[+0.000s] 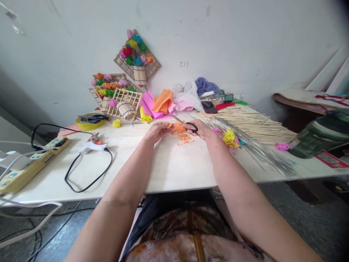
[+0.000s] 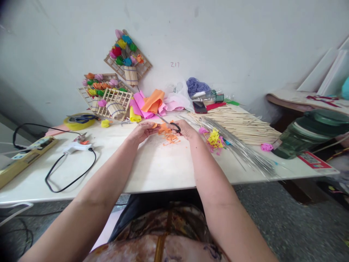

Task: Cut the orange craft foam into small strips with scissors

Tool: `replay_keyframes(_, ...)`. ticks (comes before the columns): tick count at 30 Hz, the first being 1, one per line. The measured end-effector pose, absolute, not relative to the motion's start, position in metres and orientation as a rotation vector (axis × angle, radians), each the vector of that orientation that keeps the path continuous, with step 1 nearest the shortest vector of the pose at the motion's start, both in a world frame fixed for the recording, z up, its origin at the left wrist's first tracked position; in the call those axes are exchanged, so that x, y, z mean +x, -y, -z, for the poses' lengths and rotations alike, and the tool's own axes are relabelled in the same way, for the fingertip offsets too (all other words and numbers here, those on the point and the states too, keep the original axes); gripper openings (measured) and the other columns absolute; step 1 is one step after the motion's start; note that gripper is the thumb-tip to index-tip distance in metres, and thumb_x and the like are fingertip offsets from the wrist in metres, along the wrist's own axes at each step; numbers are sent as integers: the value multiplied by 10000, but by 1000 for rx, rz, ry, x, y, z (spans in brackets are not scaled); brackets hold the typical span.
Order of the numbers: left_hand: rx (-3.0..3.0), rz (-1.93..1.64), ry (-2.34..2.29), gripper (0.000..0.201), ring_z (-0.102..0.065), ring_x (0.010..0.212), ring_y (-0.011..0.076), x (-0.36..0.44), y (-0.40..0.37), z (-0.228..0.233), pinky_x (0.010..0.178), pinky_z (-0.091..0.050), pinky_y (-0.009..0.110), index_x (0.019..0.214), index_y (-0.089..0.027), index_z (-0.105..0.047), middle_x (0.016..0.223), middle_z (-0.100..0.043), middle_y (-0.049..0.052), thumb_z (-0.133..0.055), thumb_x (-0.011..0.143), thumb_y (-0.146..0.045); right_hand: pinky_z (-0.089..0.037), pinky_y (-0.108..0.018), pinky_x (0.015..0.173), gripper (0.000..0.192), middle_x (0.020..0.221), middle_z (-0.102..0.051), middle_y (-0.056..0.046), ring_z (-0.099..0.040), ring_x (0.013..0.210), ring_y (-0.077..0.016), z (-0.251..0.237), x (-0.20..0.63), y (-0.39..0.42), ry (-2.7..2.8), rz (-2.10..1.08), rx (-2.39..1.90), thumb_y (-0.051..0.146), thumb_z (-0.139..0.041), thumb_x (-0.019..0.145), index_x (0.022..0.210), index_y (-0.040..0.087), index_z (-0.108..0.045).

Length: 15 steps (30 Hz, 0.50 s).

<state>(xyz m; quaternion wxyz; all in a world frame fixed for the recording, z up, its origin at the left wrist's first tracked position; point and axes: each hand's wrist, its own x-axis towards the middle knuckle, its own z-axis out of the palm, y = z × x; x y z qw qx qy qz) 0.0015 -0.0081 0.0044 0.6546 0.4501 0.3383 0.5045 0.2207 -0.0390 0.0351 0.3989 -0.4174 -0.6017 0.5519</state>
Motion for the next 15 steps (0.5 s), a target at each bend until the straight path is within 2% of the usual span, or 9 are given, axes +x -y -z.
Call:
replay_keyframes(3, 1047, -1106, -759, 166, -742, 923, 240, 7, 8, -4, 891, -562, 355, 780, -105, -700, 907, -763, 129, -807, 664, -157, -169, -167, 341, 306, 465, -426, 63, -266, 383, -17, -38, 234, 37, 1491, -1366, -1113, 307, -796, 764, 646, 124, -581)
replay_keyframes(5, 1087, -1132, -781, 214, -732, 911, 218, 6, 7, -5, 872, -551, 323, 779, -112, -717, 888, -762, 112, -836, 619, -190, -192, -165, 346, 303, 466, -454, 51, -296, 388, -23, -37, 239, 35, 1447, -1328, -1191, 304, -805, 758, 652, 129, -582)
replay_keyframes(8, 1135, -1233, -852, 251, -694, 781, 152, -2, 2, -8, 807, -531, 273, 717, -131, -709, 772, -732, 56, -871, 553, -231, -253, -162, 367, 282, 476, -467, 51, -336, 393, -27, -34, 240, 30, 1340, -1257, -1266, 260, -805, 740, 640, 138, -572)
replay_keyframes(11, 1204, -1277, -1005, 280, -590, 599, 97, -11, -2, -10, 650, -477, 235, 663, -131, -694, 626, -652, 10, -887, 509, -261, -274, -168, 385, 213, 481, -463, 59, -355, 402, -30, -32, 236, 28, 1297, -1192, -1272, 204, -762, 733, 637, 140, -583)
replay_keyframes(15, 1295, -1342, -1216, 263, -536, 552, 96, -20, -4, -13, 571, -411, 233, 654, -138, -693, 594, -634, -2, -866, 488, -245, -275, -177, 412, 93, 547, -529, 48, -378, 437, -32, -31, 230, 30, 1370, -1160, -1256, 174, -721, 715, 698, 131, -640)
